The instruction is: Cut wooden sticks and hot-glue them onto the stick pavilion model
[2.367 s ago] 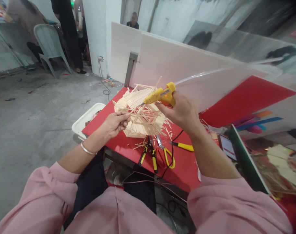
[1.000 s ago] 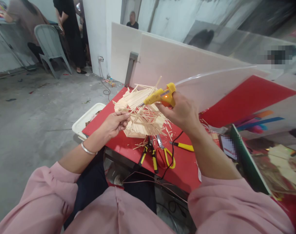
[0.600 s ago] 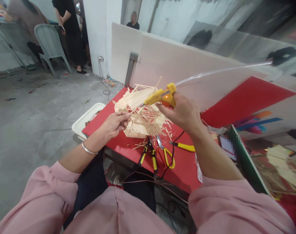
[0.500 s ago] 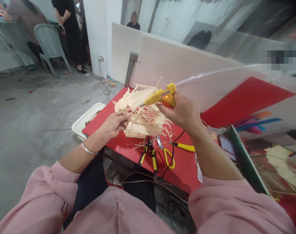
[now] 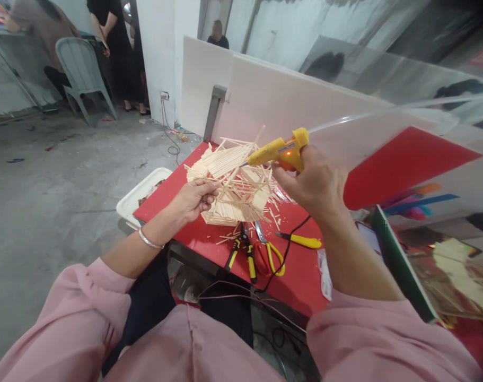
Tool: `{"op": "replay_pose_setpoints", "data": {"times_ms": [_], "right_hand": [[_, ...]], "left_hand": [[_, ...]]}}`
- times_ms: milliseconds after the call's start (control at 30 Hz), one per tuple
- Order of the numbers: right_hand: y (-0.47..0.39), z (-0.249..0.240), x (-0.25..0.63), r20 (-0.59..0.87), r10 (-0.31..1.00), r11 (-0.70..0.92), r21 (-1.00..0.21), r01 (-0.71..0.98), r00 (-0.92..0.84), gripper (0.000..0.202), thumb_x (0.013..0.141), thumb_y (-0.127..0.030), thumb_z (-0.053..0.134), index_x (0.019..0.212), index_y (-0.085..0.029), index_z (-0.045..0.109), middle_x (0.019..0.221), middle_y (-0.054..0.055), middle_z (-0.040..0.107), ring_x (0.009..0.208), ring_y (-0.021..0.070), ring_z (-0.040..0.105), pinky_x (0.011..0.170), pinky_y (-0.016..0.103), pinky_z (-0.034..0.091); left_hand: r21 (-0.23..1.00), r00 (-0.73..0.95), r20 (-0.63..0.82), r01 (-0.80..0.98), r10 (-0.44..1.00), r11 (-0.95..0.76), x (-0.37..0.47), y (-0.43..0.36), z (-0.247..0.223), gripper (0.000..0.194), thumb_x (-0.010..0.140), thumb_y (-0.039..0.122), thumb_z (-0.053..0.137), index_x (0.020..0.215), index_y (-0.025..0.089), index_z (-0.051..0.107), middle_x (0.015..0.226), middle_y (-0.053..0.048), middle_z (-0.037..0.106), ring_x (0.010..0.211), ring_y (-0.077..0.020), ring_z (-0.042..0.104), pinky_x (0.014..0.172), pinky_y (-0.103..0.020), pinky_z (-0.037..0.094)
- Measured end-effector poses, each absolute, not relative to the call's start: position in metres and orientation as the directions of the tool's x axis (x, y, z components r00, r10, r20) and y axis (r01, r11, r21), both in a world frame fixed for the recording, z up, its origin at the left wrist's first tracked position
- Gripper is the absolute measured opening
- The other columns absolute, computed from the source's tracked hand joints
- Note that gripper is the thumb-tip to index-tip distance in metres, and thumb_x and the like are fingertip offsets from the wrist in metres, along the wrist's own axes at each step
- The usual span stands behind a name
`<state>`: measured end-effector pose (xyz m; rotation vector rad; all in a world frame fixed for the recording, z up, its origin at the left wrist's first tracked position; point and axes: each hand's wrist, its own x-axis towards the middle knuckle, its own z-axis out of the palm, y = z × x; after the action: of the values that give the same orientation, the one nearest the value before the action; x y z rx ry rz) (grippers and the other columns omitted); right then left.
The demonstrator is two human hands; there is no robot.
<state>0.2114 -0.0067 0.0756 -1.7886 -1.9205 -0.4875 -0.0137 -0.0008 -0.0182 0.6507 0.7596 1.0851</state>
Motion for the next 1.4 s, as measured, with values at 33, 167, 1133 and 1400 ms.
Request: {"op": "replay_pose_setpoints", "data": {"times_ms": [33, 167, 1133, 1400], "right_hand": [[-0.007, 0.076, 0.212, 0.553, 0.832, 0.081, -0.050, 0.995, -0.040, 0.046, 0.083, -0.052, 0.054, 0.114, -0.020, 0.064, 0.086, 0.013, 0.068, 0.070, 0.0254, 0.058, 0.058, 0.035, 0.031], [-0.007, 0.075, 0.210, 0.538, 0.841, 0.097, -0.036, 0.995, -0.063, 0.046, 0.084, -0.051, 0.053, 0.115, -0.019, 0.063, 0.092, 0.015, 0.067, 0.072, 0.0257, 0.058, 0.058, 0.035, 0.032], [-0.006, 0.073, 0.207, 0.530, 0.847, 0.070, -0.033, 0.997, -0.042, 0.044, 0.083, -0.050, 0.053, 0.110, -0.017, 0.065, 0.088, 0.014, 0.068, 0.070, 0.0256, 0.059, 0.058, 0.036, 0.032], [-0.006, 0.073, 0.208, 0.501, 0.865, 0.071, -0.066, 0.995, -0.029, 0.047, 0.084, -0.050, 0.054, 0.115, -0.016, 0.063, 0.093, 0.016, 0.067, 0.073, 0.0268, 0.059, 0.060, 0.037, 0.032]], "left_hand": [[0.781, 0.274, -0.216, -0.527, 0.937, 0.334, -0.013, 0.000, -0.018, 0.017, 0.079, 0.012, 0.072, 0.068, 0.014, 0.060, 0.057, 0.001, 0.061, 0.038, -0.0016, 0.046, 0.033, -0.013, 0.026], [0.779, 0.268, -0.225, -0.528, 0.937, 0.338, -0.012, 0.004, -0.016, 0.019, 0.079, 0.012, 0.072, 0.065, 0.014, 0.059, 0.057, 0.001, 0.060, 0.038, -0.0017, 0.046, 0.033, -0.013, 0.027], [0.849, 0.171, -0.263, -0.426, 0.950, 0.312, -0.006, 0.011, 0.002, 0.021, 0.080, 0.007, 0.066, 0.061, 0.013, 0.062, 0.054, -0.001, 0.062, 0.036, -0.0008, 0.043, 0.033, -0.015, 0.023], [0.817, 0.195, -0.325, -0.435, 0.925, 0.379, -0.008, 0.012, 0.009, 0.018, 0.081, 0.005, 0.061, 0.065, 0.010, 0.066, 0.056, -0.004, 0.064, 0.038, -0.0027, 0.048, 0.035, -0.015, 0.030]]}}
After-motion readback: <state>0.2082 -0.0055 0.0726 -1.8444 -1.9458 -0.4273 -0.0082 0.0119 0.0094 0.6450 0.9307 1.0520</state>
